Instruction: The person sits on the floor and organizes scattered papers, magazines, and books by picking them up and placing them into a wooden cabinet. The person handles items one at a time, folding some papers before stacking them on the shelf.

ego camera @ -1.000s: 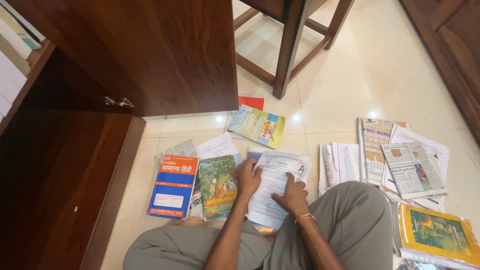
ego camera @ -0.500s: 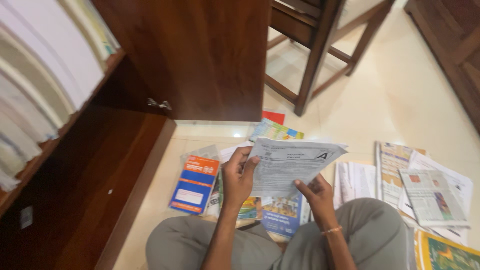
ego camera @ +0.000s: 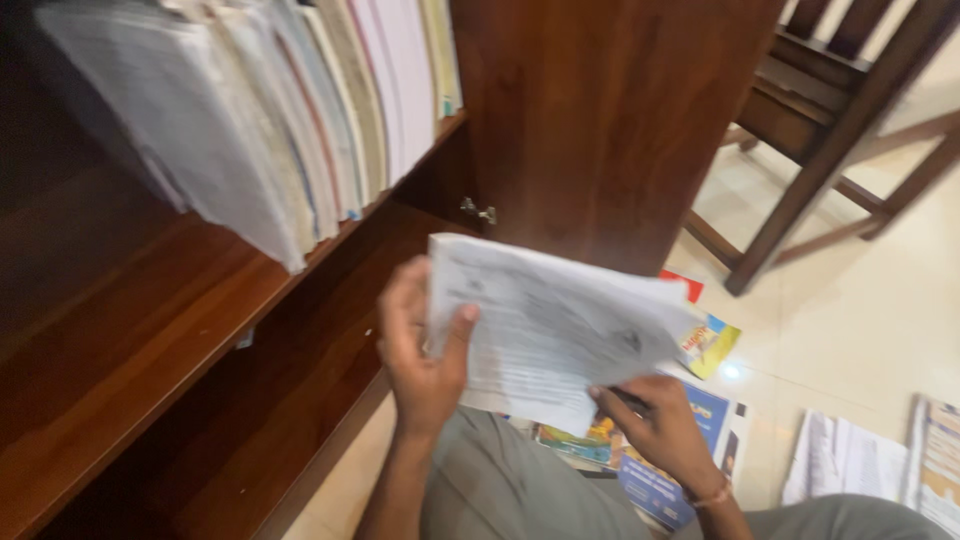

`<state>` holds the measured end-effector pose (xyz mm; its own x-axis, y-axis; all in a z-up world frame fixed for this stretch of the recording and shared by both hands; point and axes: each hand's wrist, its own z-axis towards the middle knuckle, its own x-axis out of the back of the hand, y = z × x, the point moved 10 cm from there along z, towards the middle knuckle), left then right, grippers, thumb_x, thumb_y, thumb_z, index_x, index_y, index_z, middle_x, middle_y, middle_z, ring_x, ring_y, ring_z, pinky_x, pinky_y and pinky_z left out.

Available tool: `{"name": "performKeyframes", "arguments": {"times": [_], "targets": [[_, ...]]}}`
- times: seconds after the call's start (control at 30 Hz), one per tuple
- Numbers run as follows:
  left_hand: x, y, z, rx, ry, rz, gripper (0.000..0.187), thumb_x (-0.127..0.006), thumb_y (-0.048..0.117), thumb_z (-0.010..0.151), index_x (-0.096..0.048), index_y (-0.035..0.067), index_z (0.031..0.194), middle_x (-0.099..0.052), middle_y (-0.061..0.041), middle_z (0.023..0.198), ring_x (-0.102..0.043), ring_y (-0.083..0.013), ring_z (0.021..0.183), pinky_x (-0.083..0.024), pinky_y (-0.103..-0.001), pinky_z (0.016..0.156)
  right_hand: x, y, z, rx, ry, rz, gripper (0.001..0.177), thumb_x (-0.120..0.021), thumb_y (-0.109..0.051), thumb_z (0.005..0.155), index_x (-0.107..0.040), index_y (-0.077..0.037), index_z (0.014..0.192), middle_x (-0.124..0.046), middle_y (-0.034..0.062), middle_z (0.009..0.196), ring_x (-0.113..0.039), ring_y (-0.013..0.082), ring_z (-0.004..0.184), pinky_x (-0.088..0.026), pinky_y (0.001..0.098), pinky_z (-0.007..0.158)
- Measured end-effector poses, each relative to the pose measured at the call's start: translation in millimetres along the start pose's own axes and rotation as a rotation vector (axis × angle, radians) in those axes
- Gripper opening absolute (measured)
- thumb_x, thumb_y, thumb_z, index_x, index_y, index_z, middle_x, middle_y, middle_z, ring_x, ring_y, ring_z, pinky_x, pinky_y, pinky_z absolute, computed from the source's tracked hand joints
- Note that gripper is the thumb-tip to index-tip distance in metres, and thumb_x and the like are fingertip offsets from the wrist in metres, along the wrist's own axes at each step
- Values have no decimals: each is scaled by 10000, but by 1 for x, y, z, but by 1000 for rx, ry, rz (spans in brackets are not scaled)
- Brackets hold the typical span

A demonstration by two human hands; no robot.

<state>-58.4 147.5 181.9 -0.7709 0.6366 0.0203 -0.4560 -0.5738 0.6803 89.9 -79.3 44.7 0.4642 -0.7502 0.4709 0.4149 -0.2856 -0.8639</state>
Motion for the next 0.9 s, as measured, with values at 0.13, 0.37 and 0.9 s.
{"name": "performKeyframes", "arguments": {"times": [0.13, 0.37, 0.9], "targets": [[63, 21, 34, -124, 118, 149, 896, -797, 162, 957, -191, 62, 1609, -307, -213, 1660, -492, -323, 1436, -466, -405, 1176, -32, -99, 36, 246, 12, -26, 285, -749, -217, 896, -720, 24, 747, -670, 93, 578, -600, 155, 482, -468, 291, 494], [135, 26, 68, -230, 143, 658, 800, -871, 192, 926, -430, 87, 1585, -104, -211, 1727, -192, -414, 1631, -231, -576, 1334, -75, -233, 87, 474, 102, 120, 180, -698, -137, 932, -731, 26, 864, -739, 118, 676, -731, 162, 571, -534, 294, 550], [199, -119, 129, 279, 51, 299, 1028, -895, 205, 774, -306, 100, 1610, -265, -161, 1684, -259, -307, 1559, -264, -440, 1262, -186, -307, 157, 660, 363, 286, 166, -685, -26, 936, -604, 12, 1076, -730, 188, 843, -761, 286, 716, -582, 349, 592]]}}
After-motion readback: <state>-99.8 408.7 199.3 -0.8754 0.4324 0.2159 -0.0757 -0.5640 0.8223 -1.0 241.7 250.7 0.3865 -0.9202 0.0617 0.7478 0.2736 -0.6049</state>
